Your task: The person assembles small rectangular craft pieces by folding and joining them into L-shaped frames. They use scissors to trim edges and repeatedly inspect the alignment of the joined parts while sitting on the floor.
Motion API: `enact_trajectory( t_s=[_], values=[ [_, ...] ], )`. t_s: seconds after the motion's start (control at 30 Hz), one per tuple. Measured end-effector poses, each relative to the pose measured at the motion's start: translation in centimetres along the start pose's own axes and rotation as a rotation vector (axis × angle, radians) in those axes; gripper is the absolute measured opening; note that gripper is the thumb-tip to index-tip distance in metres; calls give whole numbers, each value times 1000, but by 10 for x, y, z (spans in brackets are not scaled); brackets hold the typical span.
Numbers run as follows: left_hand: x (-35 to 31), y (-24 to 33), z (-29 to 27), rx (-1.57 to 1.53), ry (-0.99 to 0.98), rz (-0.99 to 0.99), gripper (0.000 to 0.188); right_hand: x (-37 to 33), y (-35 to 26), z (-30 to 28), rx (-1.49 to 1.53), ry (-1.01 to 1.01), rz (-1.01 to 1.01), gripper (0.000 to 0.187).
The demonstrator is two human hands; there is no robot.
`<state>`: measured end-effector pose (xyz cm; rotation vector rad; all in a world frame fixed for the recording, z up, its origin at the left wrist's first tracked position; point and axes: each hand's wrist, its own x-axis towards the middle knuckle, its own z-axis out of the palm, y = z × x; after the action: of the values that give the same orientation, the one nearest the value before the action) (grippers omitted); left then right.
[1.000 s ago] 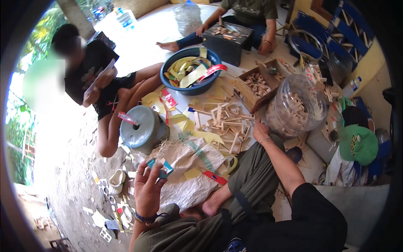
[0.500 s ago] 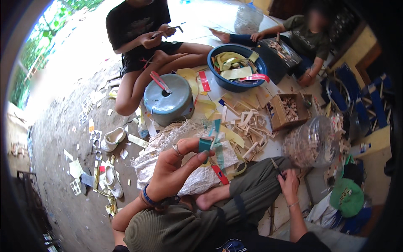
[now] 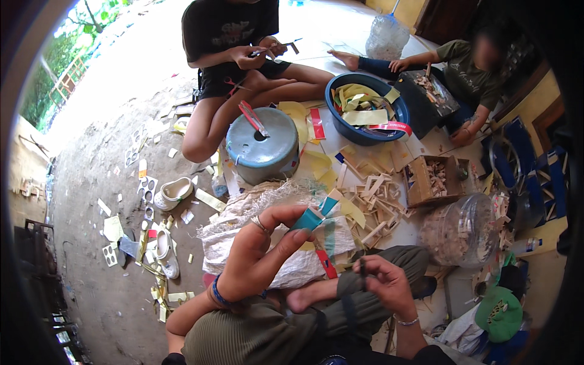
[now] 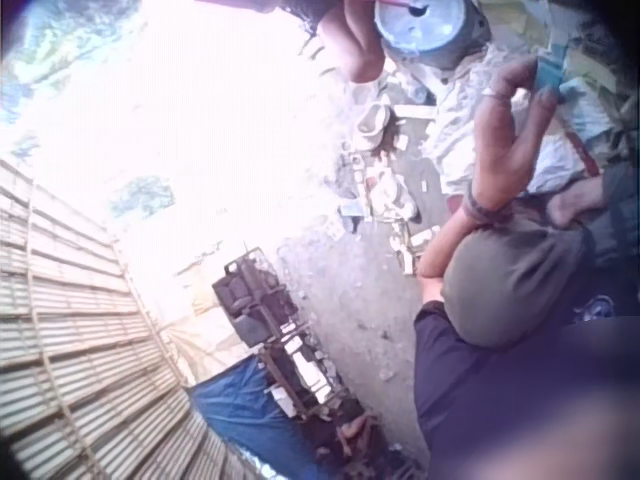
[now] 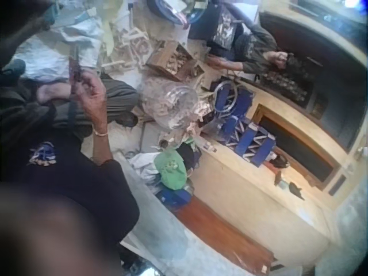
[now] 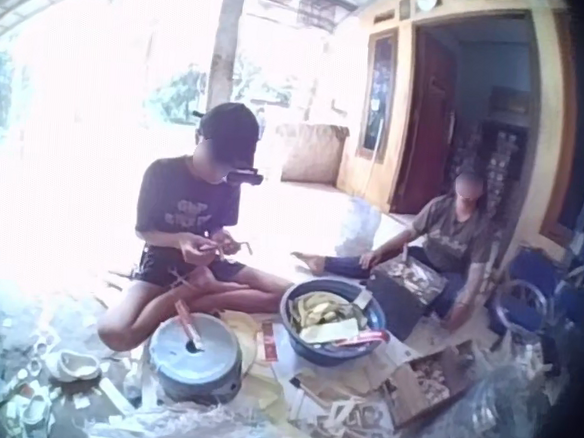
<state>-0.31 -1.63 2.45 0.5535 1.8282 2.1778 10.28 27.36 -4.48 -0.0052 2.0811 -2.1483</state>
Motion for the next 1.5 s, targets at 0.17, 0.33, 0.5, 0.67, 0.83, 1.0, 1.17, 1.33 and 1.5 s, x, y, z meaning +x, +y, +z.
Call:
enact_trajectory(
  t_s=[0.17, 0.33, 0.5, 0.67, 0.83, 1.0, 1.17, 1.33, 1.5],
  values=[
    [-6, 1, -10, 321, 64, 112, 33, 50, -23, 51, -301, -80, -311, 38],
    [-7, 9, -14, 613, 124, 197, 34, 72, -31, 74, -317, -172, -353, 61],
    [-7, 16, -13, 735, 70, 207, 37, 77, -28, 81, -340, -193, -383, 67],
    [-6, 16, -10, 733, 67, 185, 38, 75, -26, 80, -312, -184, -361, 68],
    [-6, 15, -10, 730, 61, 173, 39, 73, -26, 77, -343, -148, -410, 70],
    [-6, 11, -10, 702, 55, 171, 40, 74, -28, 73, -386, -166, -406, 73],
    [-6, 11, -10, 683, 48, 152, 39, 73, -29, 73, -350, -188, -384, 74],
    [-6, 10, -9, 676, 50, 144, 39, 72, -30, 71, -307, -213, -323, 74],
    [-5, 11, -9, 682, 38, 136, 39, 73, -29, 71, -332, -214, -339, 74]
  ],
)
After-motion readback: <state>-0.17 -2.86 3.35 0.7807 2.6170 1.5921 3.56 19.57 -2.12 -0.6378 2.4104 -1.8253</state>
